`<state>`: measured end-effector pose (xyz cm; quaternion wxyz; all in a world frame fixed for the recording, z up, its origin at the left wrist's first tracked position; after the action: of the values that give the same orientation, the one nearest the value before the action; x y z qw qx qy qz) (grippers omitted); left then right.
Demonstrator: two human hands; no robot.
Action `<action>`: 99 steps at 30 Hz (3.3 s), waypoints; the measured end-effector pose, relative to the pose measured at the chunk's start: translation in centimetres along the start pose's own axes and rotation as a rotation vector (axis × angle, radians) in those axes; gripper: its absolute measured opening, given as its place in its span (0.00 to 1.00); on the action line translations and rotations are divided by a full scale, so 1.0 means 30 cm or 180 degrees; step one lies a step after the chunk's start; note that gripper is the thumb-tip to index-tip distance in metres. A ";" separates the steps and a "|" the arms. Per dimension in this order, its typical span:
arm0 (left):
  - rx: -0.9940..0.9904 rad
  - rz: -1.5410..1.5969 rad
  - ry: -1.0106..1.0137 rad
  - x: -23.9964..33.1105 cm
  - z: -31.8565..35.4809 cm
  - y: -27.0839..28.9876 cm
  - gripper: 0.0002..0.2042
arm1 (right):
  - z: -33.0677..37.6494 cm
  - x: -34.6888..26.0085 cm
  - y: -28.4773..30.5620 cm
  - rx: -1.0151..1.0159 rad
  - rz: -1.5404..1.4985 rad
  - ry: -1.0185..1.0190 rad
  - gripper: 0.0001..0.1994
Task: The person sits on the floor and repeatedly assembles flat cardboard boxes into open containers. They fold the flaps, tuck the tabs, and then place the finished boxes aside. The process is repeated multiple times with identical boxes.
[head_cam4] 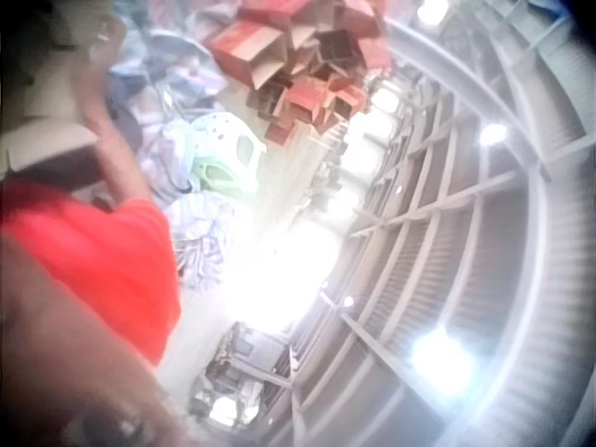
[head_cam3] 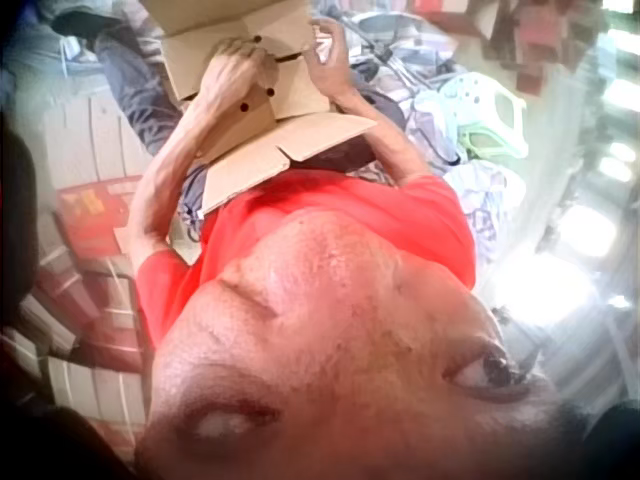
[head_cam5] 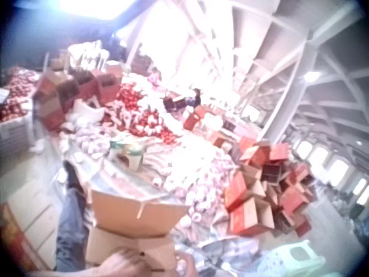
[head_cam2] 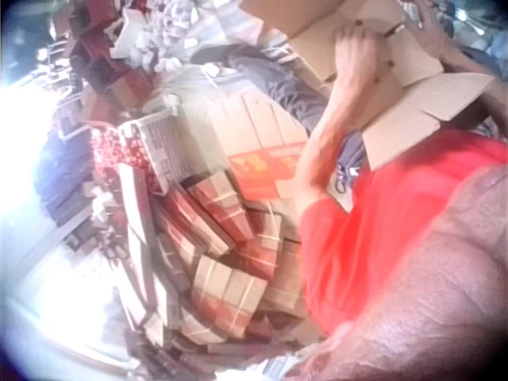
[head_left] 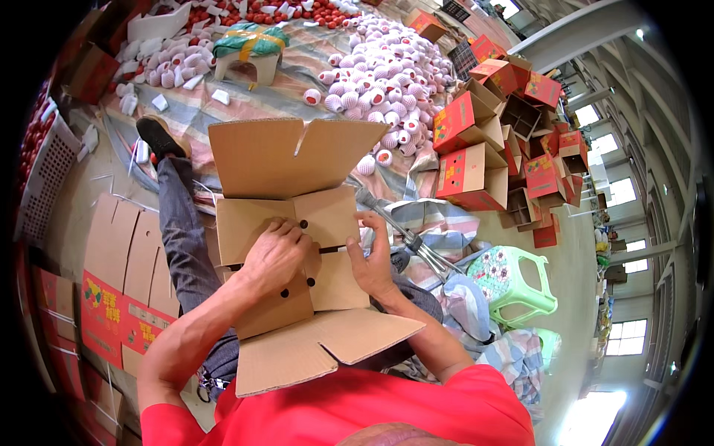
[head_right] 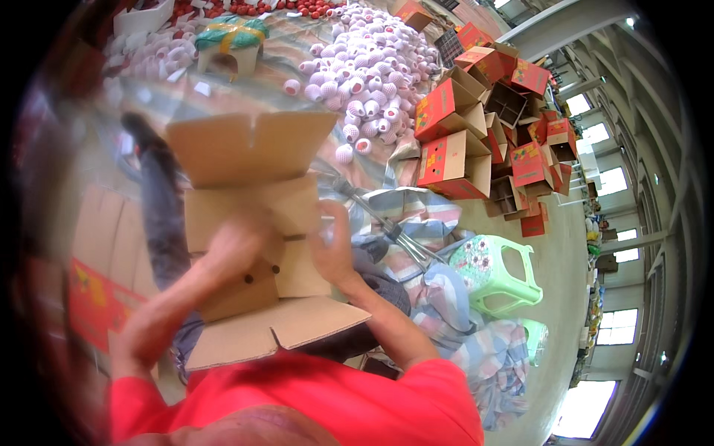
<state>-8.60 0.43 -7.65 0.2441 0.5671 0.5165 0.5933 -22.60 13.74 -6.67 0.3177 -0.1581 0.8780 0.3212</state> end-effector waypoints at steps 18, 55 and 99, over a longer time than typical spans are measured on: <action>0.0225 0.0375 0.0812 -0.022 -0.130 0.009 0.08 | 0.107 -0.008 -0.243 -0.1135 -0.0877 0.0033 0.31; 0.0159 0.0207 0.0750 -0.194 0.183 -0.101 0.32 | 0.190 0.085 -0.381 -0.2284 0.0283 0.0797 0.27; -0.0206 0.4178 0.1172 -0.106 0.601 0.224 0.48 | 0.259 0.083 -0.348 -0.1744 0.0519 0.0211 0.19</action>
<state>10.82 1.38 -6.21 -0.2413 0.6452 0.0806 0.7204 -15.90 10.98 -17.76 0.2075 -0.1774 0.7782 0.5656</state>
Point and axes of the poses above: each hand's wrist, its own z-axis away from the middle knuckle, its own y-axis out of the back of the hand, x = y × z, the point moved 8 cm from there along -z, towards the middle knuckle, and after that the axes turned 15 degrees about y, right-handed, at the moved point
